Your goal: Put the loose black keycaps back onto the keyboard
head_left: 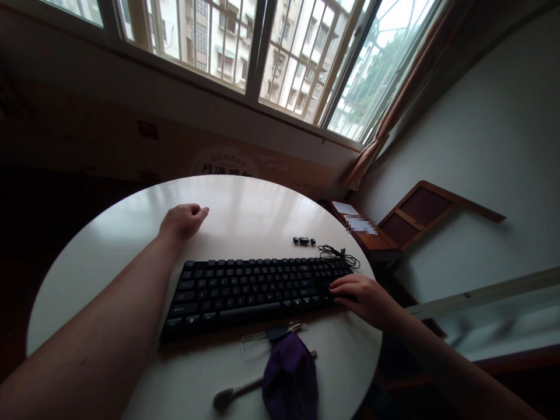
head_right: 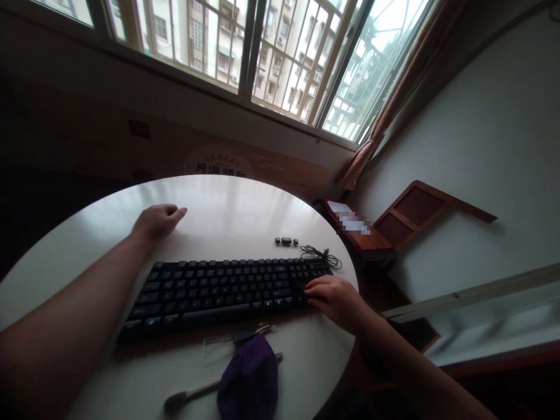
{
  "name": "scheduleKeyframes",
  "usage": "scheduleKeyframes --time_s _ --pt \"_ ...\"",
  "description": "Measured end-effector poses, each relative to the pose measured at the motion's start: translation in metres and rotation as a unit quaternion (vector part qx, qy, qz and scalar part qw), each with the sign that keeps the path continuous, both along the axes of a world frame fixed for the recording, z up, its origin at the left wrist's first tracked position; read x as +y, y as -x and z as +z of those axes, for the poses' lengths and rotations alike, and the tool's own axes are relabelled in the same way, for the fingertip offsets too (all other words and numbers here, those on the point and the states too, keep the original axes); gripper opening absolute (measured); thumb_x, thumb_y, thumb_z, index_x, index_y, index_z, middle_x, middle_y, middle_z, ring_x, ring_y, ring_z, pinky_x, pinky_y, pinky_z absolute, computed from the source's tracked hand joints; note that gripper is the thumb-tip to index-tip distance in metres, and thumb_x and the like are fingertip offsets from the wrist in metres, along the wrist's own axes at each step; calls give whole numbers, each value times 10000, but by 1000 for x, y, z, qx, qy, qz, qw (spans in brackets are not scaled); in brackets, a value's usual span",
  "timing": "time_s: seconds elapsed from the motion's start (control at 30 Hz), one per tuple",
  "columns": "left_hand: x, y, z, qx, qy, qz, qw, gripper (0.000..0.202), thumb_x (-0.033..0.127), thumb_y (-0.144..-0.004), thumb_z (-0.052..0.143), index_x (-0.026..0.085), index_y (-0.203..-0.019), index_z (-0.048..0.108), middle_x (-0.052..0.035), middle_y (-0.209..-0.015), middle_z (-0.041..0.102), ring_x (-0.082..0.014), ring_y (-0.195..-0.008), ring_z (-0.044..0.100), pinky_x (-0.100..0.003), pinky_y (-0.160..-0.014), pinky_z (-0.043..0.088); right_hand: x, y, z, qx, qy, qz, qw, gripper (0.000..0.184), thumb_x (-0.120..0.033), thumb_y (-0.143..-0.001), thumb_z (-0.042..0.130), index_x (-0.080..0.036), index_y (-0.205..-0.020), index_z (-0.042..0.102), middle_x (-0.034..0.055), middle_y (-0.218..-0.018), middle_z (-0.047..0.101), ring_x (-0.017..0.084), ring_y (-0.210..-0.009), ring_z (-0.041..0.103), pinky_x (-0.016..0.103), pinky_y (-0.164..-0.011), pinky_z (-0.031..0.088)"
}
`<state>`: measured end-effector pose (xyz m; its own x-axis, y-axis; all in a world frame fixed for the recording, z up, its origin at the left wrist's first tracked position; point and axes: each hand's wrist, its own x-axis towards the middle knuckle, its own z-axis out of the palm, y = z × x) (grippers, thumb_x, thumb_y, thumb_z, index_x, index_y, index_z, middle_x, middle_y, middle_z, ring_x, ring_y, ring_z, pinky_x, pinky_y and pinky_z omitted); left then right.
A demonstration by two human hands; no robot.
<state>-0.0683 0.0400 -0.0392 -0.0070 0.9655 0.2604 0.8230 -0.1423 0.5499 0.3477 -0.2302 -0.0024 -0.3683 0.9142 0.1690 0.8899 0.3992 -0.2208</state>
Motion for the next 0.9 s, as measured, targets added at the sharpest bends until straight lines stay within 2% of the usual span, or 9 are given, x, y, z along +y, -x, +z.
scheduleKeyframes --time_s 0.2,0.37,0.57,0.77,0.9 --pt "-1 -1 2 2 -1 3 1000 396 509 -861 458 199 -691 636 -58 -748 658 -215 -733 570 -293 -650 359 5 -4 4 -7 11 27 1000 156 -174 -873 721 -231 -1008 775 45 -1070 759 217 -978 703 343 -898 548" --pt "0 -2 2 0 3 3 1000 390 508 -865 468 194 -731 657 -60 -789 672 -208 -749 560 -281 -649 351 2 -1 -4 -43 -42 48 997 151 -171 -908 682 -240 -1002 778 44 -1055 761 230 -941 705 382 -858 536" --pt "-2 -2 3 -1 6 1 1000 381 493 -875 482 182 -725 641 -48 -756 638 -182 -717 509 -263 -623 330 -6 7 -14 -55 -91 30 994 183 -153 -913 664 -220 -1052 761 70 -1062 747 248 -938 689 409 -854 538" --pt "-2 0 1 -2 2 -1 1000 381 495 -875 481 193 -678 604 -39 -726 625 -180 -700 515 -264 -622 331 -9 3 -22 4 -94 11 996 160 -169 -933 646 -187 -1063 738 80 -1005 725 247 -928 652 402 -845 537" --pt "-2 -1 2 0 5 2 1000 381 497 -875 475 190 -704 624 -46 -754 649 -186 -718 524 -263 -628 338 -11 0 -22 9 -93 7 996 174 -193 -948 633 -194 -1089 735 75 -964 723 246 -893 633 412 -824 527"
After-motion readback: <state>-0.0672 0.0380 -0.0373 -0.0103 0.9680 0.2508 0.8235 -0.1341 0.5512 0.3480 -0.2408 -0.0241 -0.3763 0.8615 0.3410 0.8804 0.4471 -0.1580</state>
